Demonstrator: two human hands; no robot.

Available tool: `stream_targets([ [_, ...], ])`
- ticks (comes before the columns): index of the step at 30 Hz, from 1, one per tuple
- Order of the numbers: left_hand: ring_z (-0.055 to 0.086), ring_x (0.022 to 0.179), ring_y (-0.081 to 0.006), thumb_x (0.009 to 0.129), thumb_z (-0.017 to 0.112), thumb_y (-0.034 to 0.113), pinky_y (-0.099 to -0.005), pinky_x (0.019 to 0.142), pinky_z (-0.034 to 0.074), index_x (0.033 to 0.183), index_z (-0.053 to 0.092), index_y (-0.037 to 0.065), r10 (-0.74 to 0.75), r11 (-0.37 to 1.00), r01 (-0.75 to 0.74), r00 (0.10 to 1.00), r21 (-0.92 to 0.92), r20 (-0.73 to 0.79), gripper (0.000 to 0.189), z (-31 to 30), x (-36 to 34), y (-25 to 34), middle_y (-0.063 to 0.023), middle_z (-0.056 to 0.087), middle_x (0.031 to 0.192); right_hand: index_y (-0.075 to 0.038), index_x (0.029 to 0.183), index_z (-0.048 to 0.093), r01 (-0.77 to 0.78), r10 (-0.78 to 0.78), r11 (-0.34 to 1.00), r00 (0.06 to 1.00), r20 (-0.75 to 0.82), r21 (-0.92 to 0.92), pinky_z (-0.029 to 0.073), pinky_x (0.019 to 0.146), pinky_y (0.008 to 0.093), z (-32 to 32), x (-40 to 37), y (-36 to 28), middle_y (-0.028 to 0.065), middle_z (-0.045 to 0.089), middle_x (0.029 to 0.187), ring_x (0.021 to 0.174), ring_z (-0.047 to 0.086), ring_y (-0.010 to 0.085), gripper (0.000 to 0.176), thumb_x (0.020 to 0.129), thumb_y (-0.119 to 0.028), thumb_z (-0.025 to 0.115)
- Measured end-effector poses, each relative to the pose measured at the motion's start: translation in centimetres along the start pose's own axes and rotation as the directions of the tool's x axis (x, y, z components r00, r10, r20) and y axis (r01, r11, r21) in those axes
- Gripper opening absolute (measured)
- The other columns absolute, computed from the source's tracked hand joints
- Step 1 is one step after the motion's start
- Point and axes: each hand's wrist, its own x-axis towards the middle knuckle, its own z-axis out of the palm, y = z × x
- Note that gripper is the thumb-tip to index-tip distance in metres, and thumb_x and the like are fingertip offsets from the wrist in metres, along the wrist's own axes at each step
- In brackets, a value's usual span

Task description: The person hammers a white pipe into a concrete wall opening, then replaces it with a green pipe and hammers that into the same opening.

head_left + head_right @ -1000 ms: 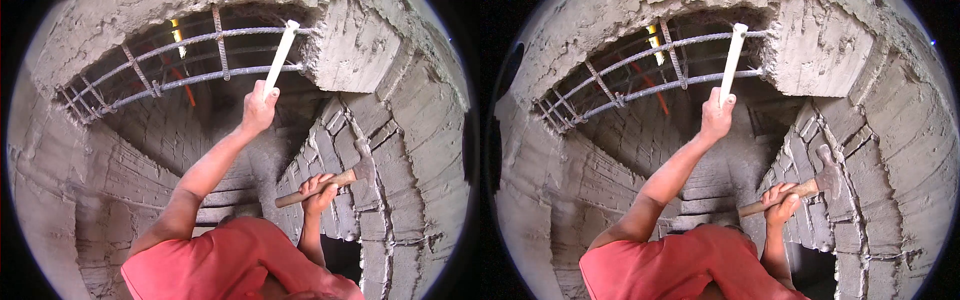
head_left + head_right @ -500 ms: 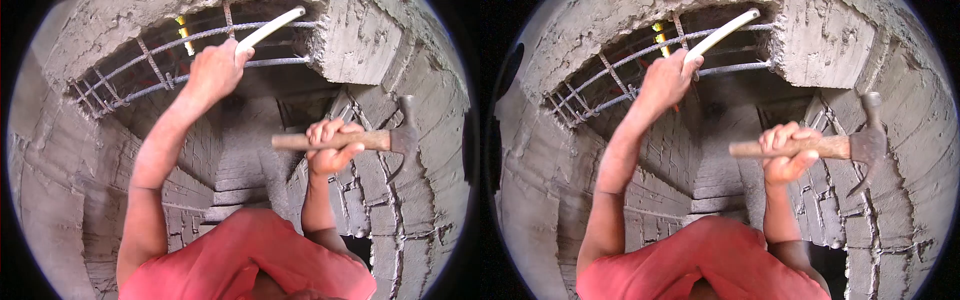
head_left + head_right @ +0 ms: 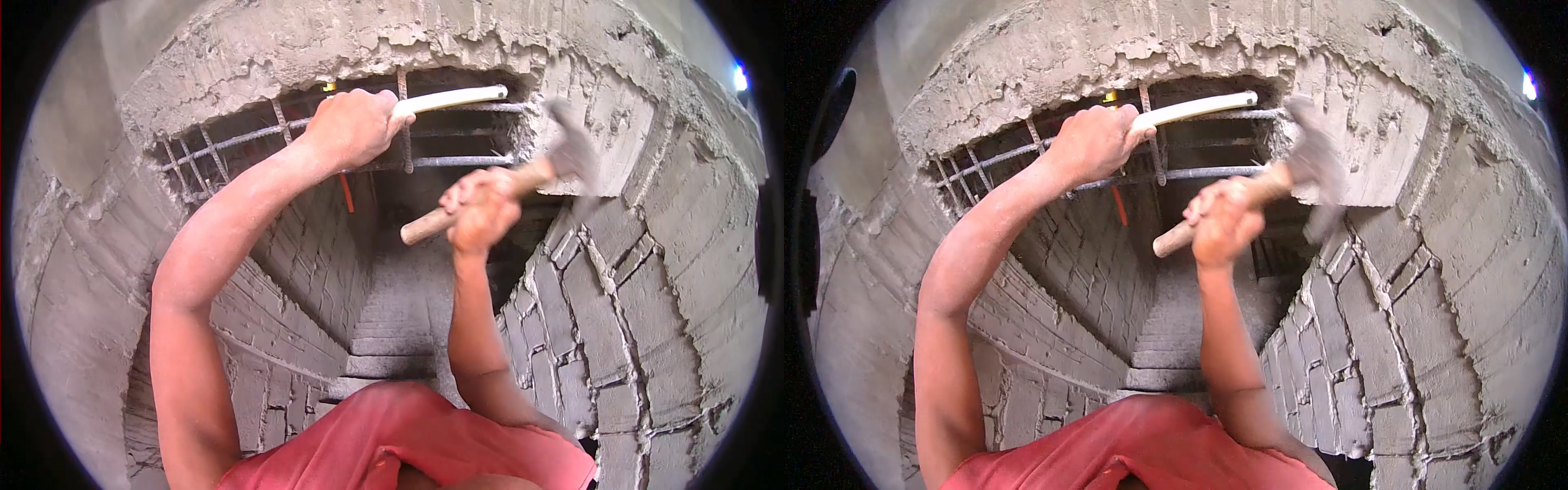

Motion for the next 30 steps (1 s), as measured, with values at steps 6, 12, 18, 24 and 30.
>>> stream_targets([
  [6, 0.065, 0.074, -0.0439, 0.097, 0.055, 0.043, -0.0545, 0.064, 0.051, 0.087, 0.061, 0.003, -0.007, 0.998, 0.009, 0.999, -0.056, 0.049, 0.041, -0.7, 0.5, -0.2, -0.0227, 0.065, 0.073, -0.013, 0.092, 0.047, 0.572, -0.578, 0.804, 0.816, -0.011, 0.164, 0.052, 0.057, 0.0375, 0.7, 2.4, -4.9, 0.0043, 0.053, 0.071, 0.056, 0.053, 0.0177, 0.039, 0.102, -0.05, 0.045],
  [12, 0.066, 0.079, -0.0435, 0.099, 0.05, 0.046, -0.0542, 0.07, 0.052, 0.088, 0.064, 0.003, -0.069, 0.997, 0.07, 0.997, -0.015, 0.042, 0.046, 0.4, 1.0, 0.1, -0.0238, 0.066, 0.078, -0.009, 0.084, 0.043, -0.245, 0.236, 0.956, 0.969, -0.071, -0.162, 0.042, 0.042, 0.0288, -1.9, 2.4, -1.4, 0.0005, 0.044, 0.062, 0.044, 0.043, 0.0129, 0.025, 0.1, -0.026, 0.052],
  [18, 0.064, 0.071, -0.0436, 0.098, 0.052, 0.045, -0.0534, 0.064, 0.048, 0.086, 0.062, 0.002, 0.0, 0.997, 0.005, 0.997, -0.077, 0.071, 0.046, -0.3, 0.8, -0.5, -0.0227, 0.063, 0.07, -0.022, 0.102, 0.044, 0.614, -0.618, 0.786, 0.773, 0.146, 0.077, 0.052, 0.058, 0.0402, -2.0, 2.8, -10.2, 0.005, 0.049, 0.07, 0.056, 0.053, 0.0184, 0.028, 0.1, -0.049, 0.048],
  [24, 0.062, 0.066, -0.0426, 0.098, 0.057, 0.038, -0.0482, 0.06, 0.048, 0.085, 0.06, 0.002, 0.068, 0.967, -0.055, 0.997, -0.248, 0.047, 0.038, -0.9, -1.2, 1.5, -0.0215, 0.06, 0.068, -0.015, 0.106, 0.043, 0.506, -0.501, 0.862, 0.858, 0.114, -0.025, 0.055, 0.058, 0.0406, -4.8, 0.8, -5.7, 0.0073, 0.051, 0.075, 0.055, 0.055, 0.0196, 0.031, 0.098, -0.042, 0.057],
  [30, 0.064, 0.063, -0.0378, 0.094, 0.063, 0.04, -0.045, 0.058, 0.049, 0.08, 0.06, 0.002, 0.142, 0.898, 0.015, 0.936, -0.44, 0.323, 0.04, 1.4, -7.0, 3.1, -0.0198, 0.06, 0.065, -0.004, 0.14, 0.035, 0.27, -0.27, 0.963, 0.963, 0.013, 0.004, 0.055, 0.054, 0.0325, -5.3, -1.6, -5.5, 0.0074, 0.053, 0.084, 0.056, 0.057, 0.0147, 0.079, 0.086, -0.047, 0.073],
])
